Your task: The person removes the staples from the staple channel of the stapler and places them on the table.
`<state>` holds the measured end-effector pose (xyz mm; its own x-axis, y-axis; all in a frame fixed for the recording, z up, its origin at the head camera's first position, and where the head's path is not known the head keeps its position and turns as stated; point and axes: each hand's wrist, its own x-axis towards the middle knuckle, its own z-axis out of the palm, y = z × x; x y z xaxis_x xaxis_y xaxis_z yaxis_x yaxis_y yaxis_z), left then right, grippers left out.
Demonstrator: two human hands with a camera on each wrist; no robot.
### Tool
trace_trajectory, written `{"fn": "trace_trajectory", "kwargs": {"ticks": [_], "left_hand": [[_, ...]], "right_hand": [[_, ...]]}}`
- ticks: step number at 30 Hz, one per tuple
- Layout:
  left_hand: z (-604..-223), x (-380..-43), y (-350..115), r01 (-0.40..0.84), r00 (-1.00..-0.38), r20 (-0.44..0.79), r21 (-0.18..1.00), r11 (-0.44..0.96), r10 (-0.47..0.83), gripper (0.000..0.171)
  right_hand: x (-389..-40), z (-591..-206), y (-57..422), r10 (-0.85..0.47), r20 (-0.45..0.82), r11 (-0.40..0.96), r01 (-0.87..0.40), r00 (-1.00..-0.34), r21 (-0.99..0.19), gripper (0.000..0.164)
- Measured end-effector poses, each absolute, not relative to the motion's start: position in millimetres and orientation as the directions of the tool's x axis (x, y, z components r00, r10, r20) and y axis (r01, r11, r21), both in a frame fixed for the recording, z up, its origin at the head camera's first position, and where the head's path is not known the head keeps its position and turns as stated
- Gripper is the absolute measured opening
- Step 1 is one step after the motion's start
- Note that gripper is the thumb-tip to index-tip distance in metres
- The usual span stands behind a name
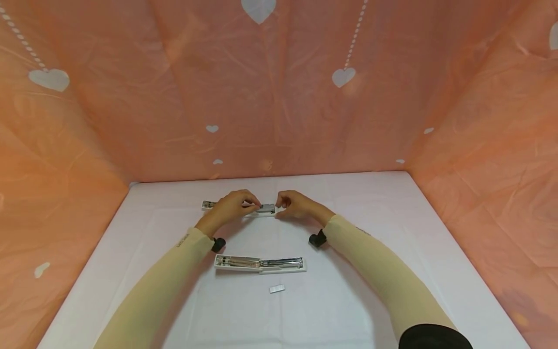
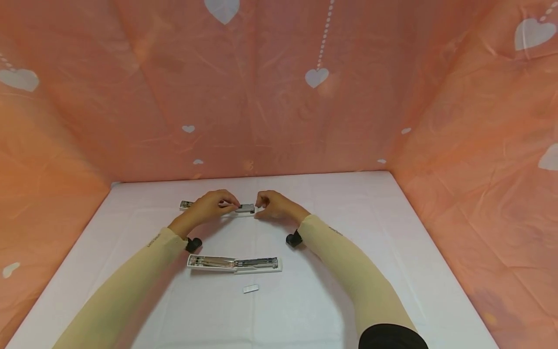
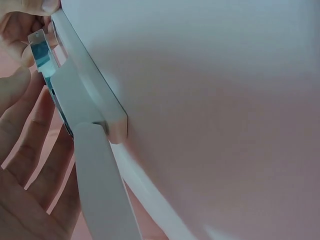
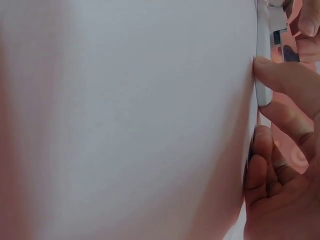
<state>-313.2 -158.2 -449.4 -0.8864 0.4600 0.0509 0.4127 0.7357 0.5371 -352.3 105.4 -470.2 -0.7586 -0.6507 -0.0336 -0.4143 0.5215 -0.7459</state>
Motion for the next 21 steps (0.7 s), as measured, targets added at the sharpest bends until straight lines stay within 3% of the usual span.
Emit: {"fn": "trace_trajectory", "kwargs": {"ticks": [12, 21], "left_hand": [[-455.2, -312.3, -158.7, 0.441, -0.869, 0.087, 0.581, 0.684, 0.486, 0.017], [-456.4, -312.3, -159.6, 0.413, -0.85, 0.049, 0.68, 0.606, 0.525, 0.023]], "right_hand": [[-351.8, -472.0, 105.8, -0.641, -0.047, 0.531, -0.398, -0.766, -0.748, 0.023], [-348.1, -469.3, 108.4, -0.637, -0.037, 0.536, -0.408, -0.77, -0.74, 0.023]]}}
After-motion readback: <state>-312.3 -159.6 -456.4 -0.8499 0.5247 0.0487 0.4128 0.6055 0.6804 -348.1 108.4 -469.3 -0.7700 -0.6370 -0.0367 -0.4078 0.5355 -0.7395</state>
